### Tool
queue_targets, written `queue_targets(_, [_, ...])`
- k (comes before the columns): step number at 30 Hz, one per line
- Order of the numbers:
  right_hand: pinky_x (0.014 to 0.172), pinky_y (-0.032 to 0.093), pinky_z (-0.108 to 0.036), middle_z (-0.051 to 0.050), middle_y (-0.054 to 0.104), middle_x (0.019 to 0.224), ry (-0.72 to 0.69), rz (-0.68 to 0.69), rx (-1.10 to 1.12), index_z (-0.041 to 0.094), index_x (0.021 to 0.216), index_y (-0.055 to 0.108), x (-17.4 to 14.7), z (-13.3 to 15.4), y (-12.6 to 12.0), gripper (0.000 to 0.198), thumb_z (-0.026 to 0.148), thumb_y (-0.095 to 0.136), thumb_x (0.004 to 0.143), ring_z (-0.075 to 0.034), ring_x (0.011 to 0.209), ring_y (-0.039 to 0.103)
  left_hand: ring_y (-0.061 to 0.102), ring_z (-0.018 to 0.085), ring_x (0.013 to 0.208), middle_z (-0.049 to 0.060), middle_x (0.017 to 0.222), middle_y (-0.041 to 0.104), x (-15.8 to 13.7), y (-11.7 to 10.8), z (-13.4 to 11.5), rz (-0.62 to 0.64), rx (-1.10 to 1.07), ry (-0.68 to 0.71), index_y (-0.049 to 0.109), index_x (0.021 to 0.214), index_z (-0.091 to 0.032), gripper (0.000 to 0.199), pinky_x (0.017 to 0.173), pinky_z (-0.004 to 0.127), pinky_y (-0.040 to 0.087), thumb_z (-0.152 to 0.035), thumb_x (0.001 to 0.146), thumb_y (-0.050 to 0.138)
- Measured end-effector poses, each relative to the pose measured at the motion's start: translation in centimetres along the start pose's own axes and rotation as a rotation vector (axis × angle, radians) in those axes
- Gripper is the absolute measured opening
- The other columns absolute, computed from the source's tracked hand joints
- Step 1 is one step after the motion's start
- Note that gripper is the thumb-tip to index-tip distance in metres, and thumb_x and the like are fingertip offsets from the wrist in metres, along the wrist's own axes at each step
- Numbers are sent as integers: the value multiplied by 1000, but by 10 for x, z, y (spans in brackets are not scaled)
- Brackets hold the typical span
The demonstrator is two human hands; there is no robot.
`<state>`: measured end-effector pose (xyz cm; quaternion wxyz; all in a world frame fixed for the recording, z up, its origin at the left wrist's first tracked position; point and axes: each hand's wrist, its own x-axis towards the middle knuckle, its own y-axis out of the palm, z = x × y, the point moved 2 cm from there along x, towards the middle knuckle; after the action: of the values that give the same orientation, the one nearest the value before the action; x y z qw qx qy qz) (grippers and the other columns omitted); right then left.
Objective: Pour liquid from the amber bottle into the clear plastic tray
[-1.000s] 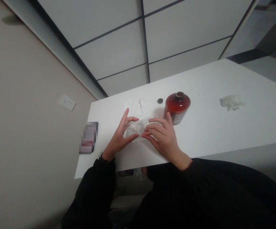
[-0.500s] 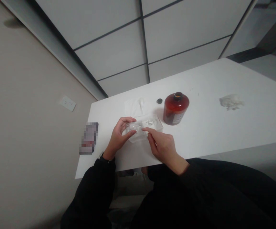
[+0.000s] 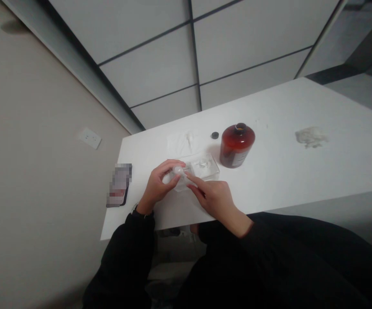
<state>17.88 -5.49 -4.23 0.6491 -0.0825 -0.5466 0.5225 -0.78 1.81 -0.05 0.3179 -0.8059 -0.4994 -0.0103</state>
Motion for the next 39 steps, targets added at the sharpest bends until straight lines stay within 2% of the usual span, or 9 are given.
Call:
queue_targets(6, [51,32,-27,2,73,59,-53,-127,154,23,87,78,1,9,-6,38,34,50,111,-11,49,63,67,26,119,11,122,74,0,-1,-1,13,-5,23,75,115,-22,26,109,46,52,-41,99,68])
queue_targets(13, [51,28,-27,1,61,51,-21,-135,172,20,68,65,2,7,-13,56,44,44,113,-9,44,52,65,29,127,12,127,71,0,2,3,-22,-36,-34,69,113,-22,41,111,48,50,-51,87,82])
queue_targets(16, [52,31,-26,2,66,55,78,-69,215,19,98,75,2,6,-11,43,40,40,113,-11,45,56,68,28,122,12,122,73,-1,4,7,-79,-110,-88,65,104,-21,41,102,43,56,-50,84,86])
queue_targets(19, [51,31,-27,3,69,56,166,76,202,11,147,58,2,6,-4,50,42,44,110,-15,44,58,70,26,117,11,118,75,-1,4,7,-118,-97,-96,66,95,-20,35,97,41,58,-47,85,85])
queue_targets(22, [50,30,-29,3,69,56,162,157,189,6,155,49,2,7,-1,61,44,50,107,-17,45,59,70,26,117,12,119,76,-1,2,4,-105,-33,-75,72,98,-20,29,97,41,58,-44,88,83])
queue_targets(24, [51,31,-27,4,68,55,150,136,240,10,146,59,3,6,-2,50,42,49,108,-15,45,57,71,26,115,12,119,77,-1,1,2,-92,10,-44,75,99,-20,27,99,43,58,-44,89,81])
queue_targets(26, [53,31,-25,4,65,54,136,74,289,16,118,73,3,5,-7,36,37,46,110,-11,45,55,72,26,114,11,117,79,-1,0,1,-81,42,-4,76,100,-20,25,103,46,57,-43,90,80])
queue_targets(30, [54,25,-27,2,59,51,-3,-46,239,20,66,61,2,9,-15,49,32,44,110,-9,45,48,73,25,114,10,119,79,0,-1,0,-49,87,56,78,107,-21,22,105,45,57,-38,93,76])
queue_targets(39, [53,25,-27,4,52,48,-35,-129,212,21,63,53,6,13,-19,49,29,42,110,-10,43,41,73,25,115,11,123,78,0,-2,-4,-23,160,129,80,113,-22,25,105,45,58,-38,98,69])
